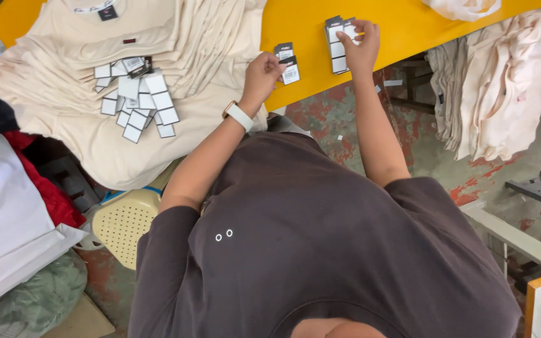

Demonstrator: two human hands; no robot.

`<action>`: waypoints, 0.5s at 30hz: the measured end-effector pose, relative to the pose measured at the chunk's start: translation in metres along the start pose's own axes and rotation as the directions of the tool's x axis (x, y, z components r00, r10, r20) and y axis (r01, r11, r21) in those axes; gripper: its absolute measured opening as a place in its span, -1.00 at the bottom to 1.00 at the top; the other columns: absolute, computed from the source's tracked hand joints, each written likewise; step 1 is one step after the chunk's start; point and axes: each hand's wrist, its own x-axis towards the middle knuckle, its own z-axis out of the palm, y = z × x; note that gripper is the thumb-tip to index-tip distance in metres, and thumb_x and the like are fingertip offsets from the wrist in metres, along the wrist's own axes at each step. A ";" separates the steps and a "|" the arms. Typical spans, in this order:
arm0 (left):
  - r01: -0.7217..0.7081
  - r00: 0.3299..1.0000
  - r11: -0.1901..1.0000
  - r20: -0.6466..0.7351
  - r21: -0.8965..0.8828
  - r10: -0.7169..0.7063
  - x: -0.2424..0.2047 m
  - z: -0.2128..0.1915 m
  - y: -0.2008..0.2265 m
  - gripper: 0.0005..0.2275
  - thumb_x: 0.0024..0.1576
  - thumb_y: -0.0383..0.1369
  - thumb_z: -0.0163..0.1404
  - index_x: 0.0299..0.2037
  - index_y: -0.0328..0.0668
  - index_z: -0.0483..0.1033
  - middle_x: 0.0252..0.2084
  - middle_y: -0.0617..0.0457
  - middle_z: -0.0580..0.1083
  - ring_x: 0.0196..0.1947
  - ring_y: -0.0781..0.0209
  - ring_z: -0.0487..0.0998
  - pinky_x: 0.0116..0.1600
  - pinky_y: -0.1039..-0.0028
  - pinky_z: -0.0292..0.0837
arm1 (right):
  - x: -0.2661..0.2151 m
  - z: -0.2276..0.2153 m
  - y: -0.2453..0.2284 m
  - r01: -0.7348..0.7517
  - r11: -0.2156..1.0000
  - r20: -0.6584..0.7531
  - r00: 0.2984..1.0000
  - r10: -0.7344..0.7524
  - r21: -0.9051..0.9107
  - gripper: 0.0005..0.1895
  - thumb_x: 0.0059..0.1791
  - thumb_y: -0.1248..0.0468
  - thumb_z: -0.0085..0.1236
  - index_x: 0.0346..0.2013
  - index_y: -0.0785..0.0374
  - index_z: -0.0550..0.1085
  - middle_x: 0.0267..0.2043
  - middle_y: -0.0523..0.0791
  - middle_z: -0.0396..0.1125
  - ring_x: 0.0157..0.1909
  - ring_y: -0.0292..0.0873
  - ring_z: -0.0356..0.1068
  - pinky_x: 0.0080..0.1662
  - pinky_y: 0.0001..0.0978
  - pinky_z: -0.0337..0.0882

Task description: Attaching brand or price tags to the collars of a stack of t-shirts using a tagging gun.

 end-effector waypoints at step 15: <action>0.005 0.998 0.998 0.067 0.062 -0.010 0.059 0.072 0.014 -0.89 0.11 -0.27 0.22 -0.32 0.01 0.55 -0.17 0.15 0.51 -0.19 0.29 0.58 0.00 0.49 0.41 | 0.052 -0.046 -0.003 -0.469 0.762 0.446 0.855 0.264 0.447 -0.85 0.04 0.43 0.27 -0.30 0.11 0.50 -0.34 -0.23 0.45 -0.43 -0.39 0.27 -0.34 -0.59 0.28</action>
